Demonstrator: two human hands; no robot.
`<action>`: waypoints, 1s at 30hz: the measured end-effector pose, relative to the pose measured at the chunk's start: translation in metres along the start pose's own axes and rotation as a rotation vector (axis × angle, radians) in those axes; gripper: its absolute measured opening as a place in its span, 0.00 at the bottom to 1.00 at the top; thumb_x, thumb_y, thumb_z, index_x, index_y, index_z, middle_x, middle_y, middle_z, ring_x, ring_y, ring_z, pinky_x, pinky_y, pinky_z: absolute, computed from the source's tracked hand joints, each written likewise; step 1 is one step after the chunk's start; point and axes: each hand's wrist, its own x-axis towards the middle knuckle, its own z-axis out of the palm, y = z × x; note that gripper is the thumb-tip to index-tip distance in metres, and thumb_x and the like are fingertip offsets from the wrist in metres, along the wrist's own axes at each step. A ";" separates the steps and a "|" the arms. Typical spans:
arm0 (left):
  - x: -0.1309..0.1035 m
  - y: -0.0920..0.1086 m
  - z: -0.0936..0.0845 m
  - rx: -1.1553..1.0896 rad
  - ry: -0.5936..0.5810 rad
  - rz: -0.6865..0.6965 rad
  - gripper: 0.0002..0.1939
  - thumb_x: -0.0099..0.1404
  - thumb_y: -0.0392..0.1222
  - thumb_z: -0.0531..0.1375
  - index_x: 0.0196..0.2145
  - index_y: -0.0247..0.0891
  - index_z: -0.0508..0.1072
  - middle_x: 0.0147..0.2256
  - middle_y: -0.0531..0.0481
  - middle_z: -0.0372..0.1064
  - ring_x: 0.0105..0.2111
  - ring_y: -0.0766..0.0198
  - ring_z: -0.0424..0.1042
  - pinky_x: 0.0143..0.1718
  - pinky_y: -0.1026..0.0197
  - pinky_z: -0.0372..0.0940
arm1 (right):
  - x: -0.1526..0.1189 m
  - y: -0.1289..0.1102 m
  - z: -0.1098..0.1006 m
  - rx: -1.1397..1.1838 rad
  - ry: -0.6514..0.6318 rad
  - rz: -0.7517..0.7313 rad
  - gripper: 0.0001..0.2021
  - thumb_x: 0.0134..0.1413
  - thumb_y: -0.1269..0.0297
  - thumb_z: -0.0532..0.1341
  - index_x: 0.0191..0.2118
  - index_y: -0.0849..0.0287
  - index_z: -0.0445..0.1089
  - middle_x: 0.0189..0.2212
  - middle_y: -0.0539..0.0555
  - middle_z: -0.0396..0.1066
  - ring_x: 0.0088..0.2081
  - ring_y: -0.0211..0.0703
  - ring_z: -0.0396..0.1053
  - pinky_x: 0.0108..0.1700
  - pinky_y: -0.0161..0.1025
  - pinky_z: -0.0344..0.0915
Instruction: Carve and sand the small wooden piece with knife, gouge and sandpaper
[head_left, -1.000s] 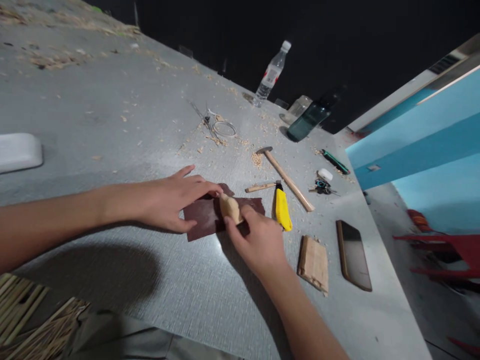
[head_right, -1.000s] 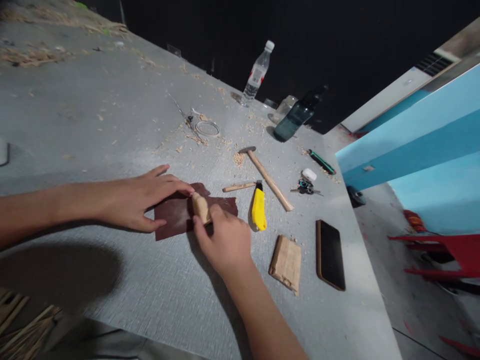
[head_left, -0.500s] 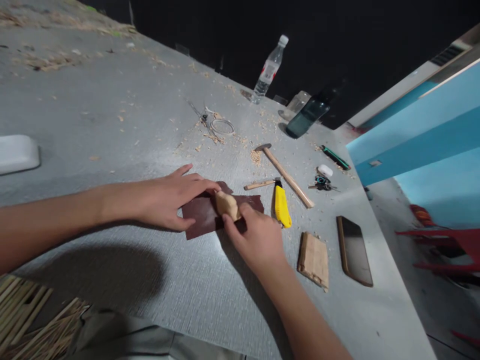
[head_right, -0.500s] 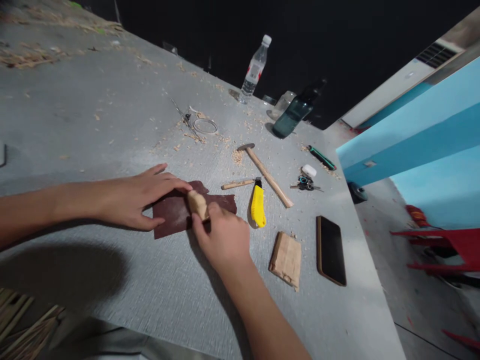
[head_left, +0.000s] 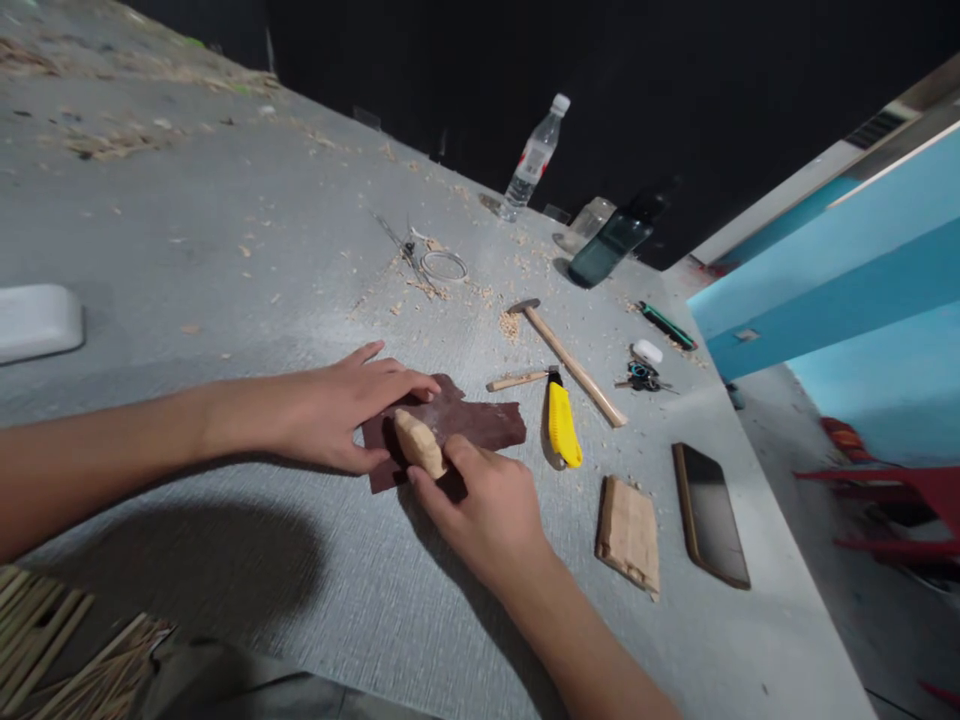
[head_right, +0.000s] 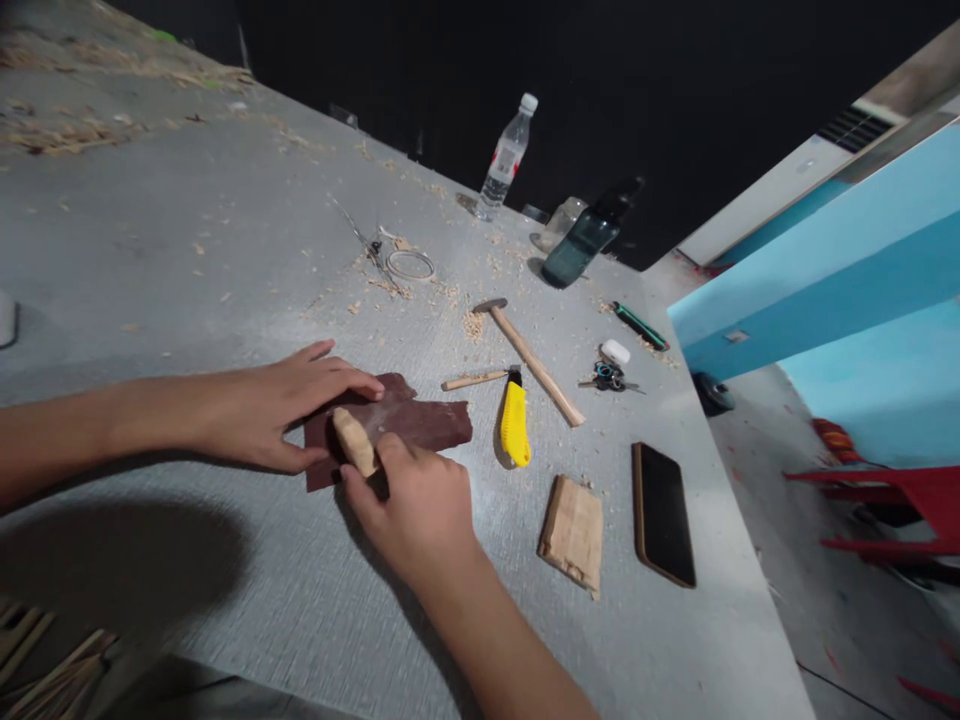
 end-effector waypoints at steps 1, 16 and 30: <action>0.000 0.000 0.000 -0.002 0.002 0.002 0.39 0.63 0.45 0.66 0.69 0.45 0.60 0.66 0.40 0.67 0.67 0.45 0.66 0.76 0.32 0.33 | 0.000 0.000 0.000 -0.015 0.020 0.040 0.14 0.65 0.50 0.62 0.36 0.56 0.73 0.28 0.54 0.81 0.27 0.46 0.76 0.30 0.40 0.48; 0.000 0.003 -0.001 0.011 -0.005 -0.011 0.39 0.61 0.45 0.66 0.68 0.45 0.61 0.65 0.40 0.68 0.66 0.45 0.67 0.77 0.32 0.33 | 0.002 0.000 0.001 0.053 -0.083 -0.054 0.14 0.65 0.50 0.64 0.38 0.56 0.73 0.31 0.53 0.81 0.30 0.47 0.77 0.31 0.39 0.49; 0.000 0.001 -0.001 -0.016 0.005 -0.003 0.40 0.61 0.44 0.66 0.69 0.47 0.60 0.66 0.41 0.67 0.67 0.44 0.67 0.76 0.31 0.33 | 0.004 0.002 -0.002 -0.020 0.016 0.084 0.14 0.66 0.52 0.61 0.34 0.56 0.72 0.27 0.54 0.79 0.27 0.46 0.75 0.30 0.40 0.49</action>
